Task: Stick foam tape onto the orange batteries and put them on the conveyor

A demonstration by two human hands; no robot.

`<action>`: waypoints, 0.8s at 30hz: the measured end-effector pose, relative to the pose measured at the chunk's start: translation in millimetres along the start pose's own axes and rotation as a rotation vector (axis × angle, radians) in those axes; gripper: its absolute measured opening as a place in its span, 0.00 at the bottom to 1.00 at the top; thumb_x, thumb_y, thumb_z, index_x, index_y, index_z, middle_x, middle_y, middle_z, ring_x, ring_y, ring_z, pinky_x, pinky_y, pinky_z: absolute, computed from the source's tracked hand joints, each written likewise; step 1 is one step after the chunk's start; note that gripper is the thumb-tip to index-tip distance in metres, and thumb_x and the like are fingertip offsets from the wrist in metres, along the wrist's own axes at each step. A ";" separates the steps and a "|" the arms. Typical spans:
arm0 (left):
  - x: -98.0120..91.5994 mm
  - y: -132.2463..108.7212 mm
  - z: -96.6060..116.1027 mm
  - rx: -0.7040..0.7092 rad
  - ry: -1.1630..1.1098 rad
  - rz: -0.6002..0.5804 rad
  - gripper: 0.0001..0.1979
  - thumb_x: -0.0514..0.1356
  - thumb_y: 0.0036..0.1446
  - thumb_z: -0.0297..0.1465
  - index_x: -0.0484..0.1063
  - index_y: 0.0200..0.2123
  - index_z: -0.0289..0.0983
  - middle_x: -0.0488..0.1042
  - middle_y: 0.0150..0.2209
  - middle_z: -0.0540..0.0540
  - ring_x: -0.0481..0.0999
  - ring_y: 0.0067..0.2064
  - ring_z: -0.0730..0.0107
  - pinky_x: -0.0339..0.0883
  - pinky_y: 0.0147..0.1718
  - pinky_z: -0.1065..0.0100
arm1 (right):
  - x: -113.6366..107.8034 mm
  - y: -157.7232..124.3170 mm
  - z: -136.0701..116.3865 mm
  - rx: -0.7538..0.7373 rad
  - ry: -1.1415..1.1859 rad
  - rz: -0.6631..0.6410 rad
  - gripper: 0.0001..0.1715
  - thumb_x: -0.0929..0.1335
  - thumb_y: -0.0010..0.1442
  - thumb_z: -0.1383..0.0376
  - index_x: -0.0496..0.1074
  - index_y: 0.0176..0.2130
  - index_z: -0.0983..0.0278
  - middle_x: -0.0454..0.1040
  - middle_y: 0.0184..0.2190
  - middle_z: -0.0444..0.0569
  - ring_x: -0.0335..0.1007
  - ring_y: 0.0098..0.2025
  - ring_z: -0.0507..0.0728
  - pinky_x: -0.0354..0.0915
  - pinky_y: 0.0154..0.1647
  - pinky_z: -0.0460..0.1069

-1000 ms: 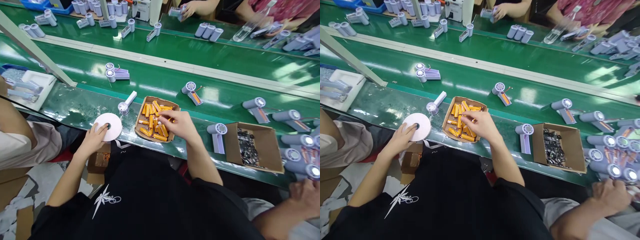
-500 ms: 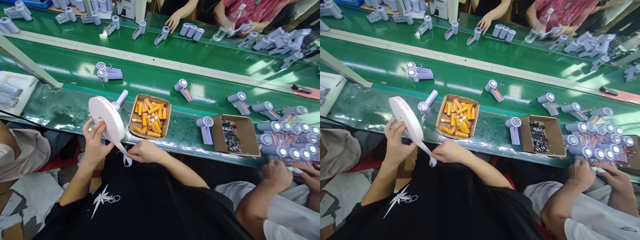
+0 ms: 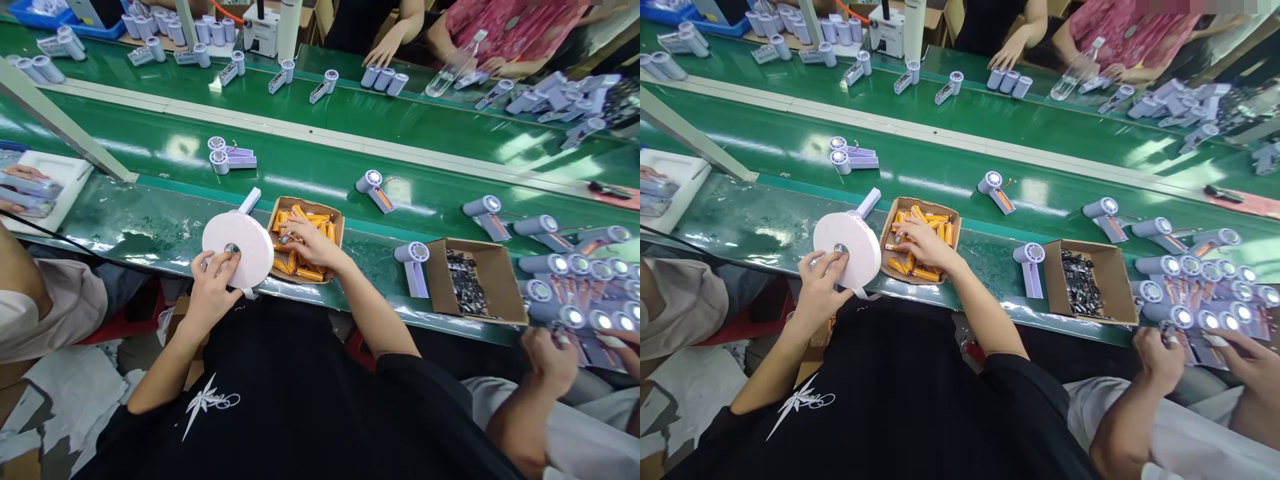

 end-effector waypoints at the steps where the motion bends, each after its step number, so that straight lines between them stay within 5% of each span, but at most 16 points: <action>1: -1.4 -0.6 0.1 0.001 0.020 0.006 0.31 0.69 0.58 0.25 0.75 0.65 0.39 0.80 0.58 0.37 0.67 0.64 0.40 0.66 0.65 0.46 | 1.1 -1.6 -0.6 0.009 0.218 0.112 0.13 0.73 0.72 0.60 0.81 0.53 0.60 0.83 0.61 0.57 0.77 0.66 0.66 0.71 0.70 0.69; 4: -4.5 -1.9 0.4 0.004 0.084 0.014 0.27 0.67 0.61 0.25 0.78 0.64 0.40 0.82 0.58 0.39 0.68 0.61 0.44 0.65 0.61 0.49 | 7.7 -9.9 -14.7 0.111 0.648 0.346 0.27 0.80 0.63 0.48 0.81 0.54 0.59 0.89 0.46 0.50 0.87 0.46 0.61 0.84 0.52 0.59; 7: -4.3 -2.2 0.4 0.011 0.134 -0.008 0.25 0.66 0.65 0.25 0.79 0.64 0.40 0.83 0.58 0.40 0.69 0.59 0.46 0.64 0.60 0.49 | 17.3 -14.5 -35.6 0.223 0.647 0.390 0.34 0.87 0.49 0.51 0.85 0.52 0.59 0.89 0.39 0.46 0.89 0.42 0.62 0.85 0.53 0.58; 12: -2.6 -2.3 1.9 -0.001 0.169 -0.066 0.30 0.65 0.64 0.23 0.78 0.68 0.44 0.83 0.61 0.43 0.68 0.58 0.44 0.60 0.66 0.44 | 19.6 -12.6 -44.9 0.304 0.580 0.324 0.31 0.87 0.47 0.56 0.87 0.51 0.59 0.90 0.45 0.49 0.88 0.51 0.65 0.83 0.61 0.61; 17: -3.0 -0.6 7.6 -0.027 0.191 -0.029 0.32 0.66 0.65 0.26 0.75 0.70 0.52 0.84 0.59 0.47 0.67 0.54 0.45 0.50 0.69 0.38 | 16.9 -14.2 -41.2 0.329 0.768 0.154 0.34 0.85 0.50 0.61 0.83 0.56 0.61 0.78 0.24 0.35 0.83 0.30 0.54 0.84 0.43 0.50; 19: -1.3 1.0 10.5 -0.055 0.207 0.000 0.30 0.68 0.66 0.30 0.75 0.70 0.52 0.84 0.58 0.45 0.67 0.54 0.45 0.50 0.66 0.38 | 34.4 -13.1 -45.8 0.335 0.935 0.322 0.34 0.87 0.47 0.60 0.82 0.52 0.61 0.81 0.26 0.36 0.84 0.33 0.55 0.84 0.44 0.50; 22: 2.8 -0.8 18.3 -0.115 0.182 0.018 0.30 0.71 0.65 0.41 0.77 0.69 0.45 0.83 0.54 0.39 0.67 0.53 0.43 0.56 0.60 0.41 | 72.7 -10.1 -54.5 0.320 1.192 0.755 0.34 0.87 0.47 0.55 0.78 0.49 0.57 0.89 0.42 0.43 0.88 0.45 0.58 0.85 0.50 0.52; 24: 4.8 -8.7 25.8 -0.133 0.139 -0.018 0.31 0.72 0.63 0.44 0.79 0.66 0.41 0.82 0.51 0.36 0.68 0.52 0.44 0.58 0.56 0.44 | 82.9 -8.6 -54.2 0.339 1.275 0.845 0.33 0.87 0.49 0.55 0.77 0.49 0.57 0.89 0.45 0.46 0.89 0.48 0.59 0.85 0.51 0.53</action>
Point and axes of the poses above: each hand's wrist, its own y-axis towards the middle knuckle, its own x-axis out of the palm, z = x × y, the point moved 1 cm from there along y, towards the middle knuckle
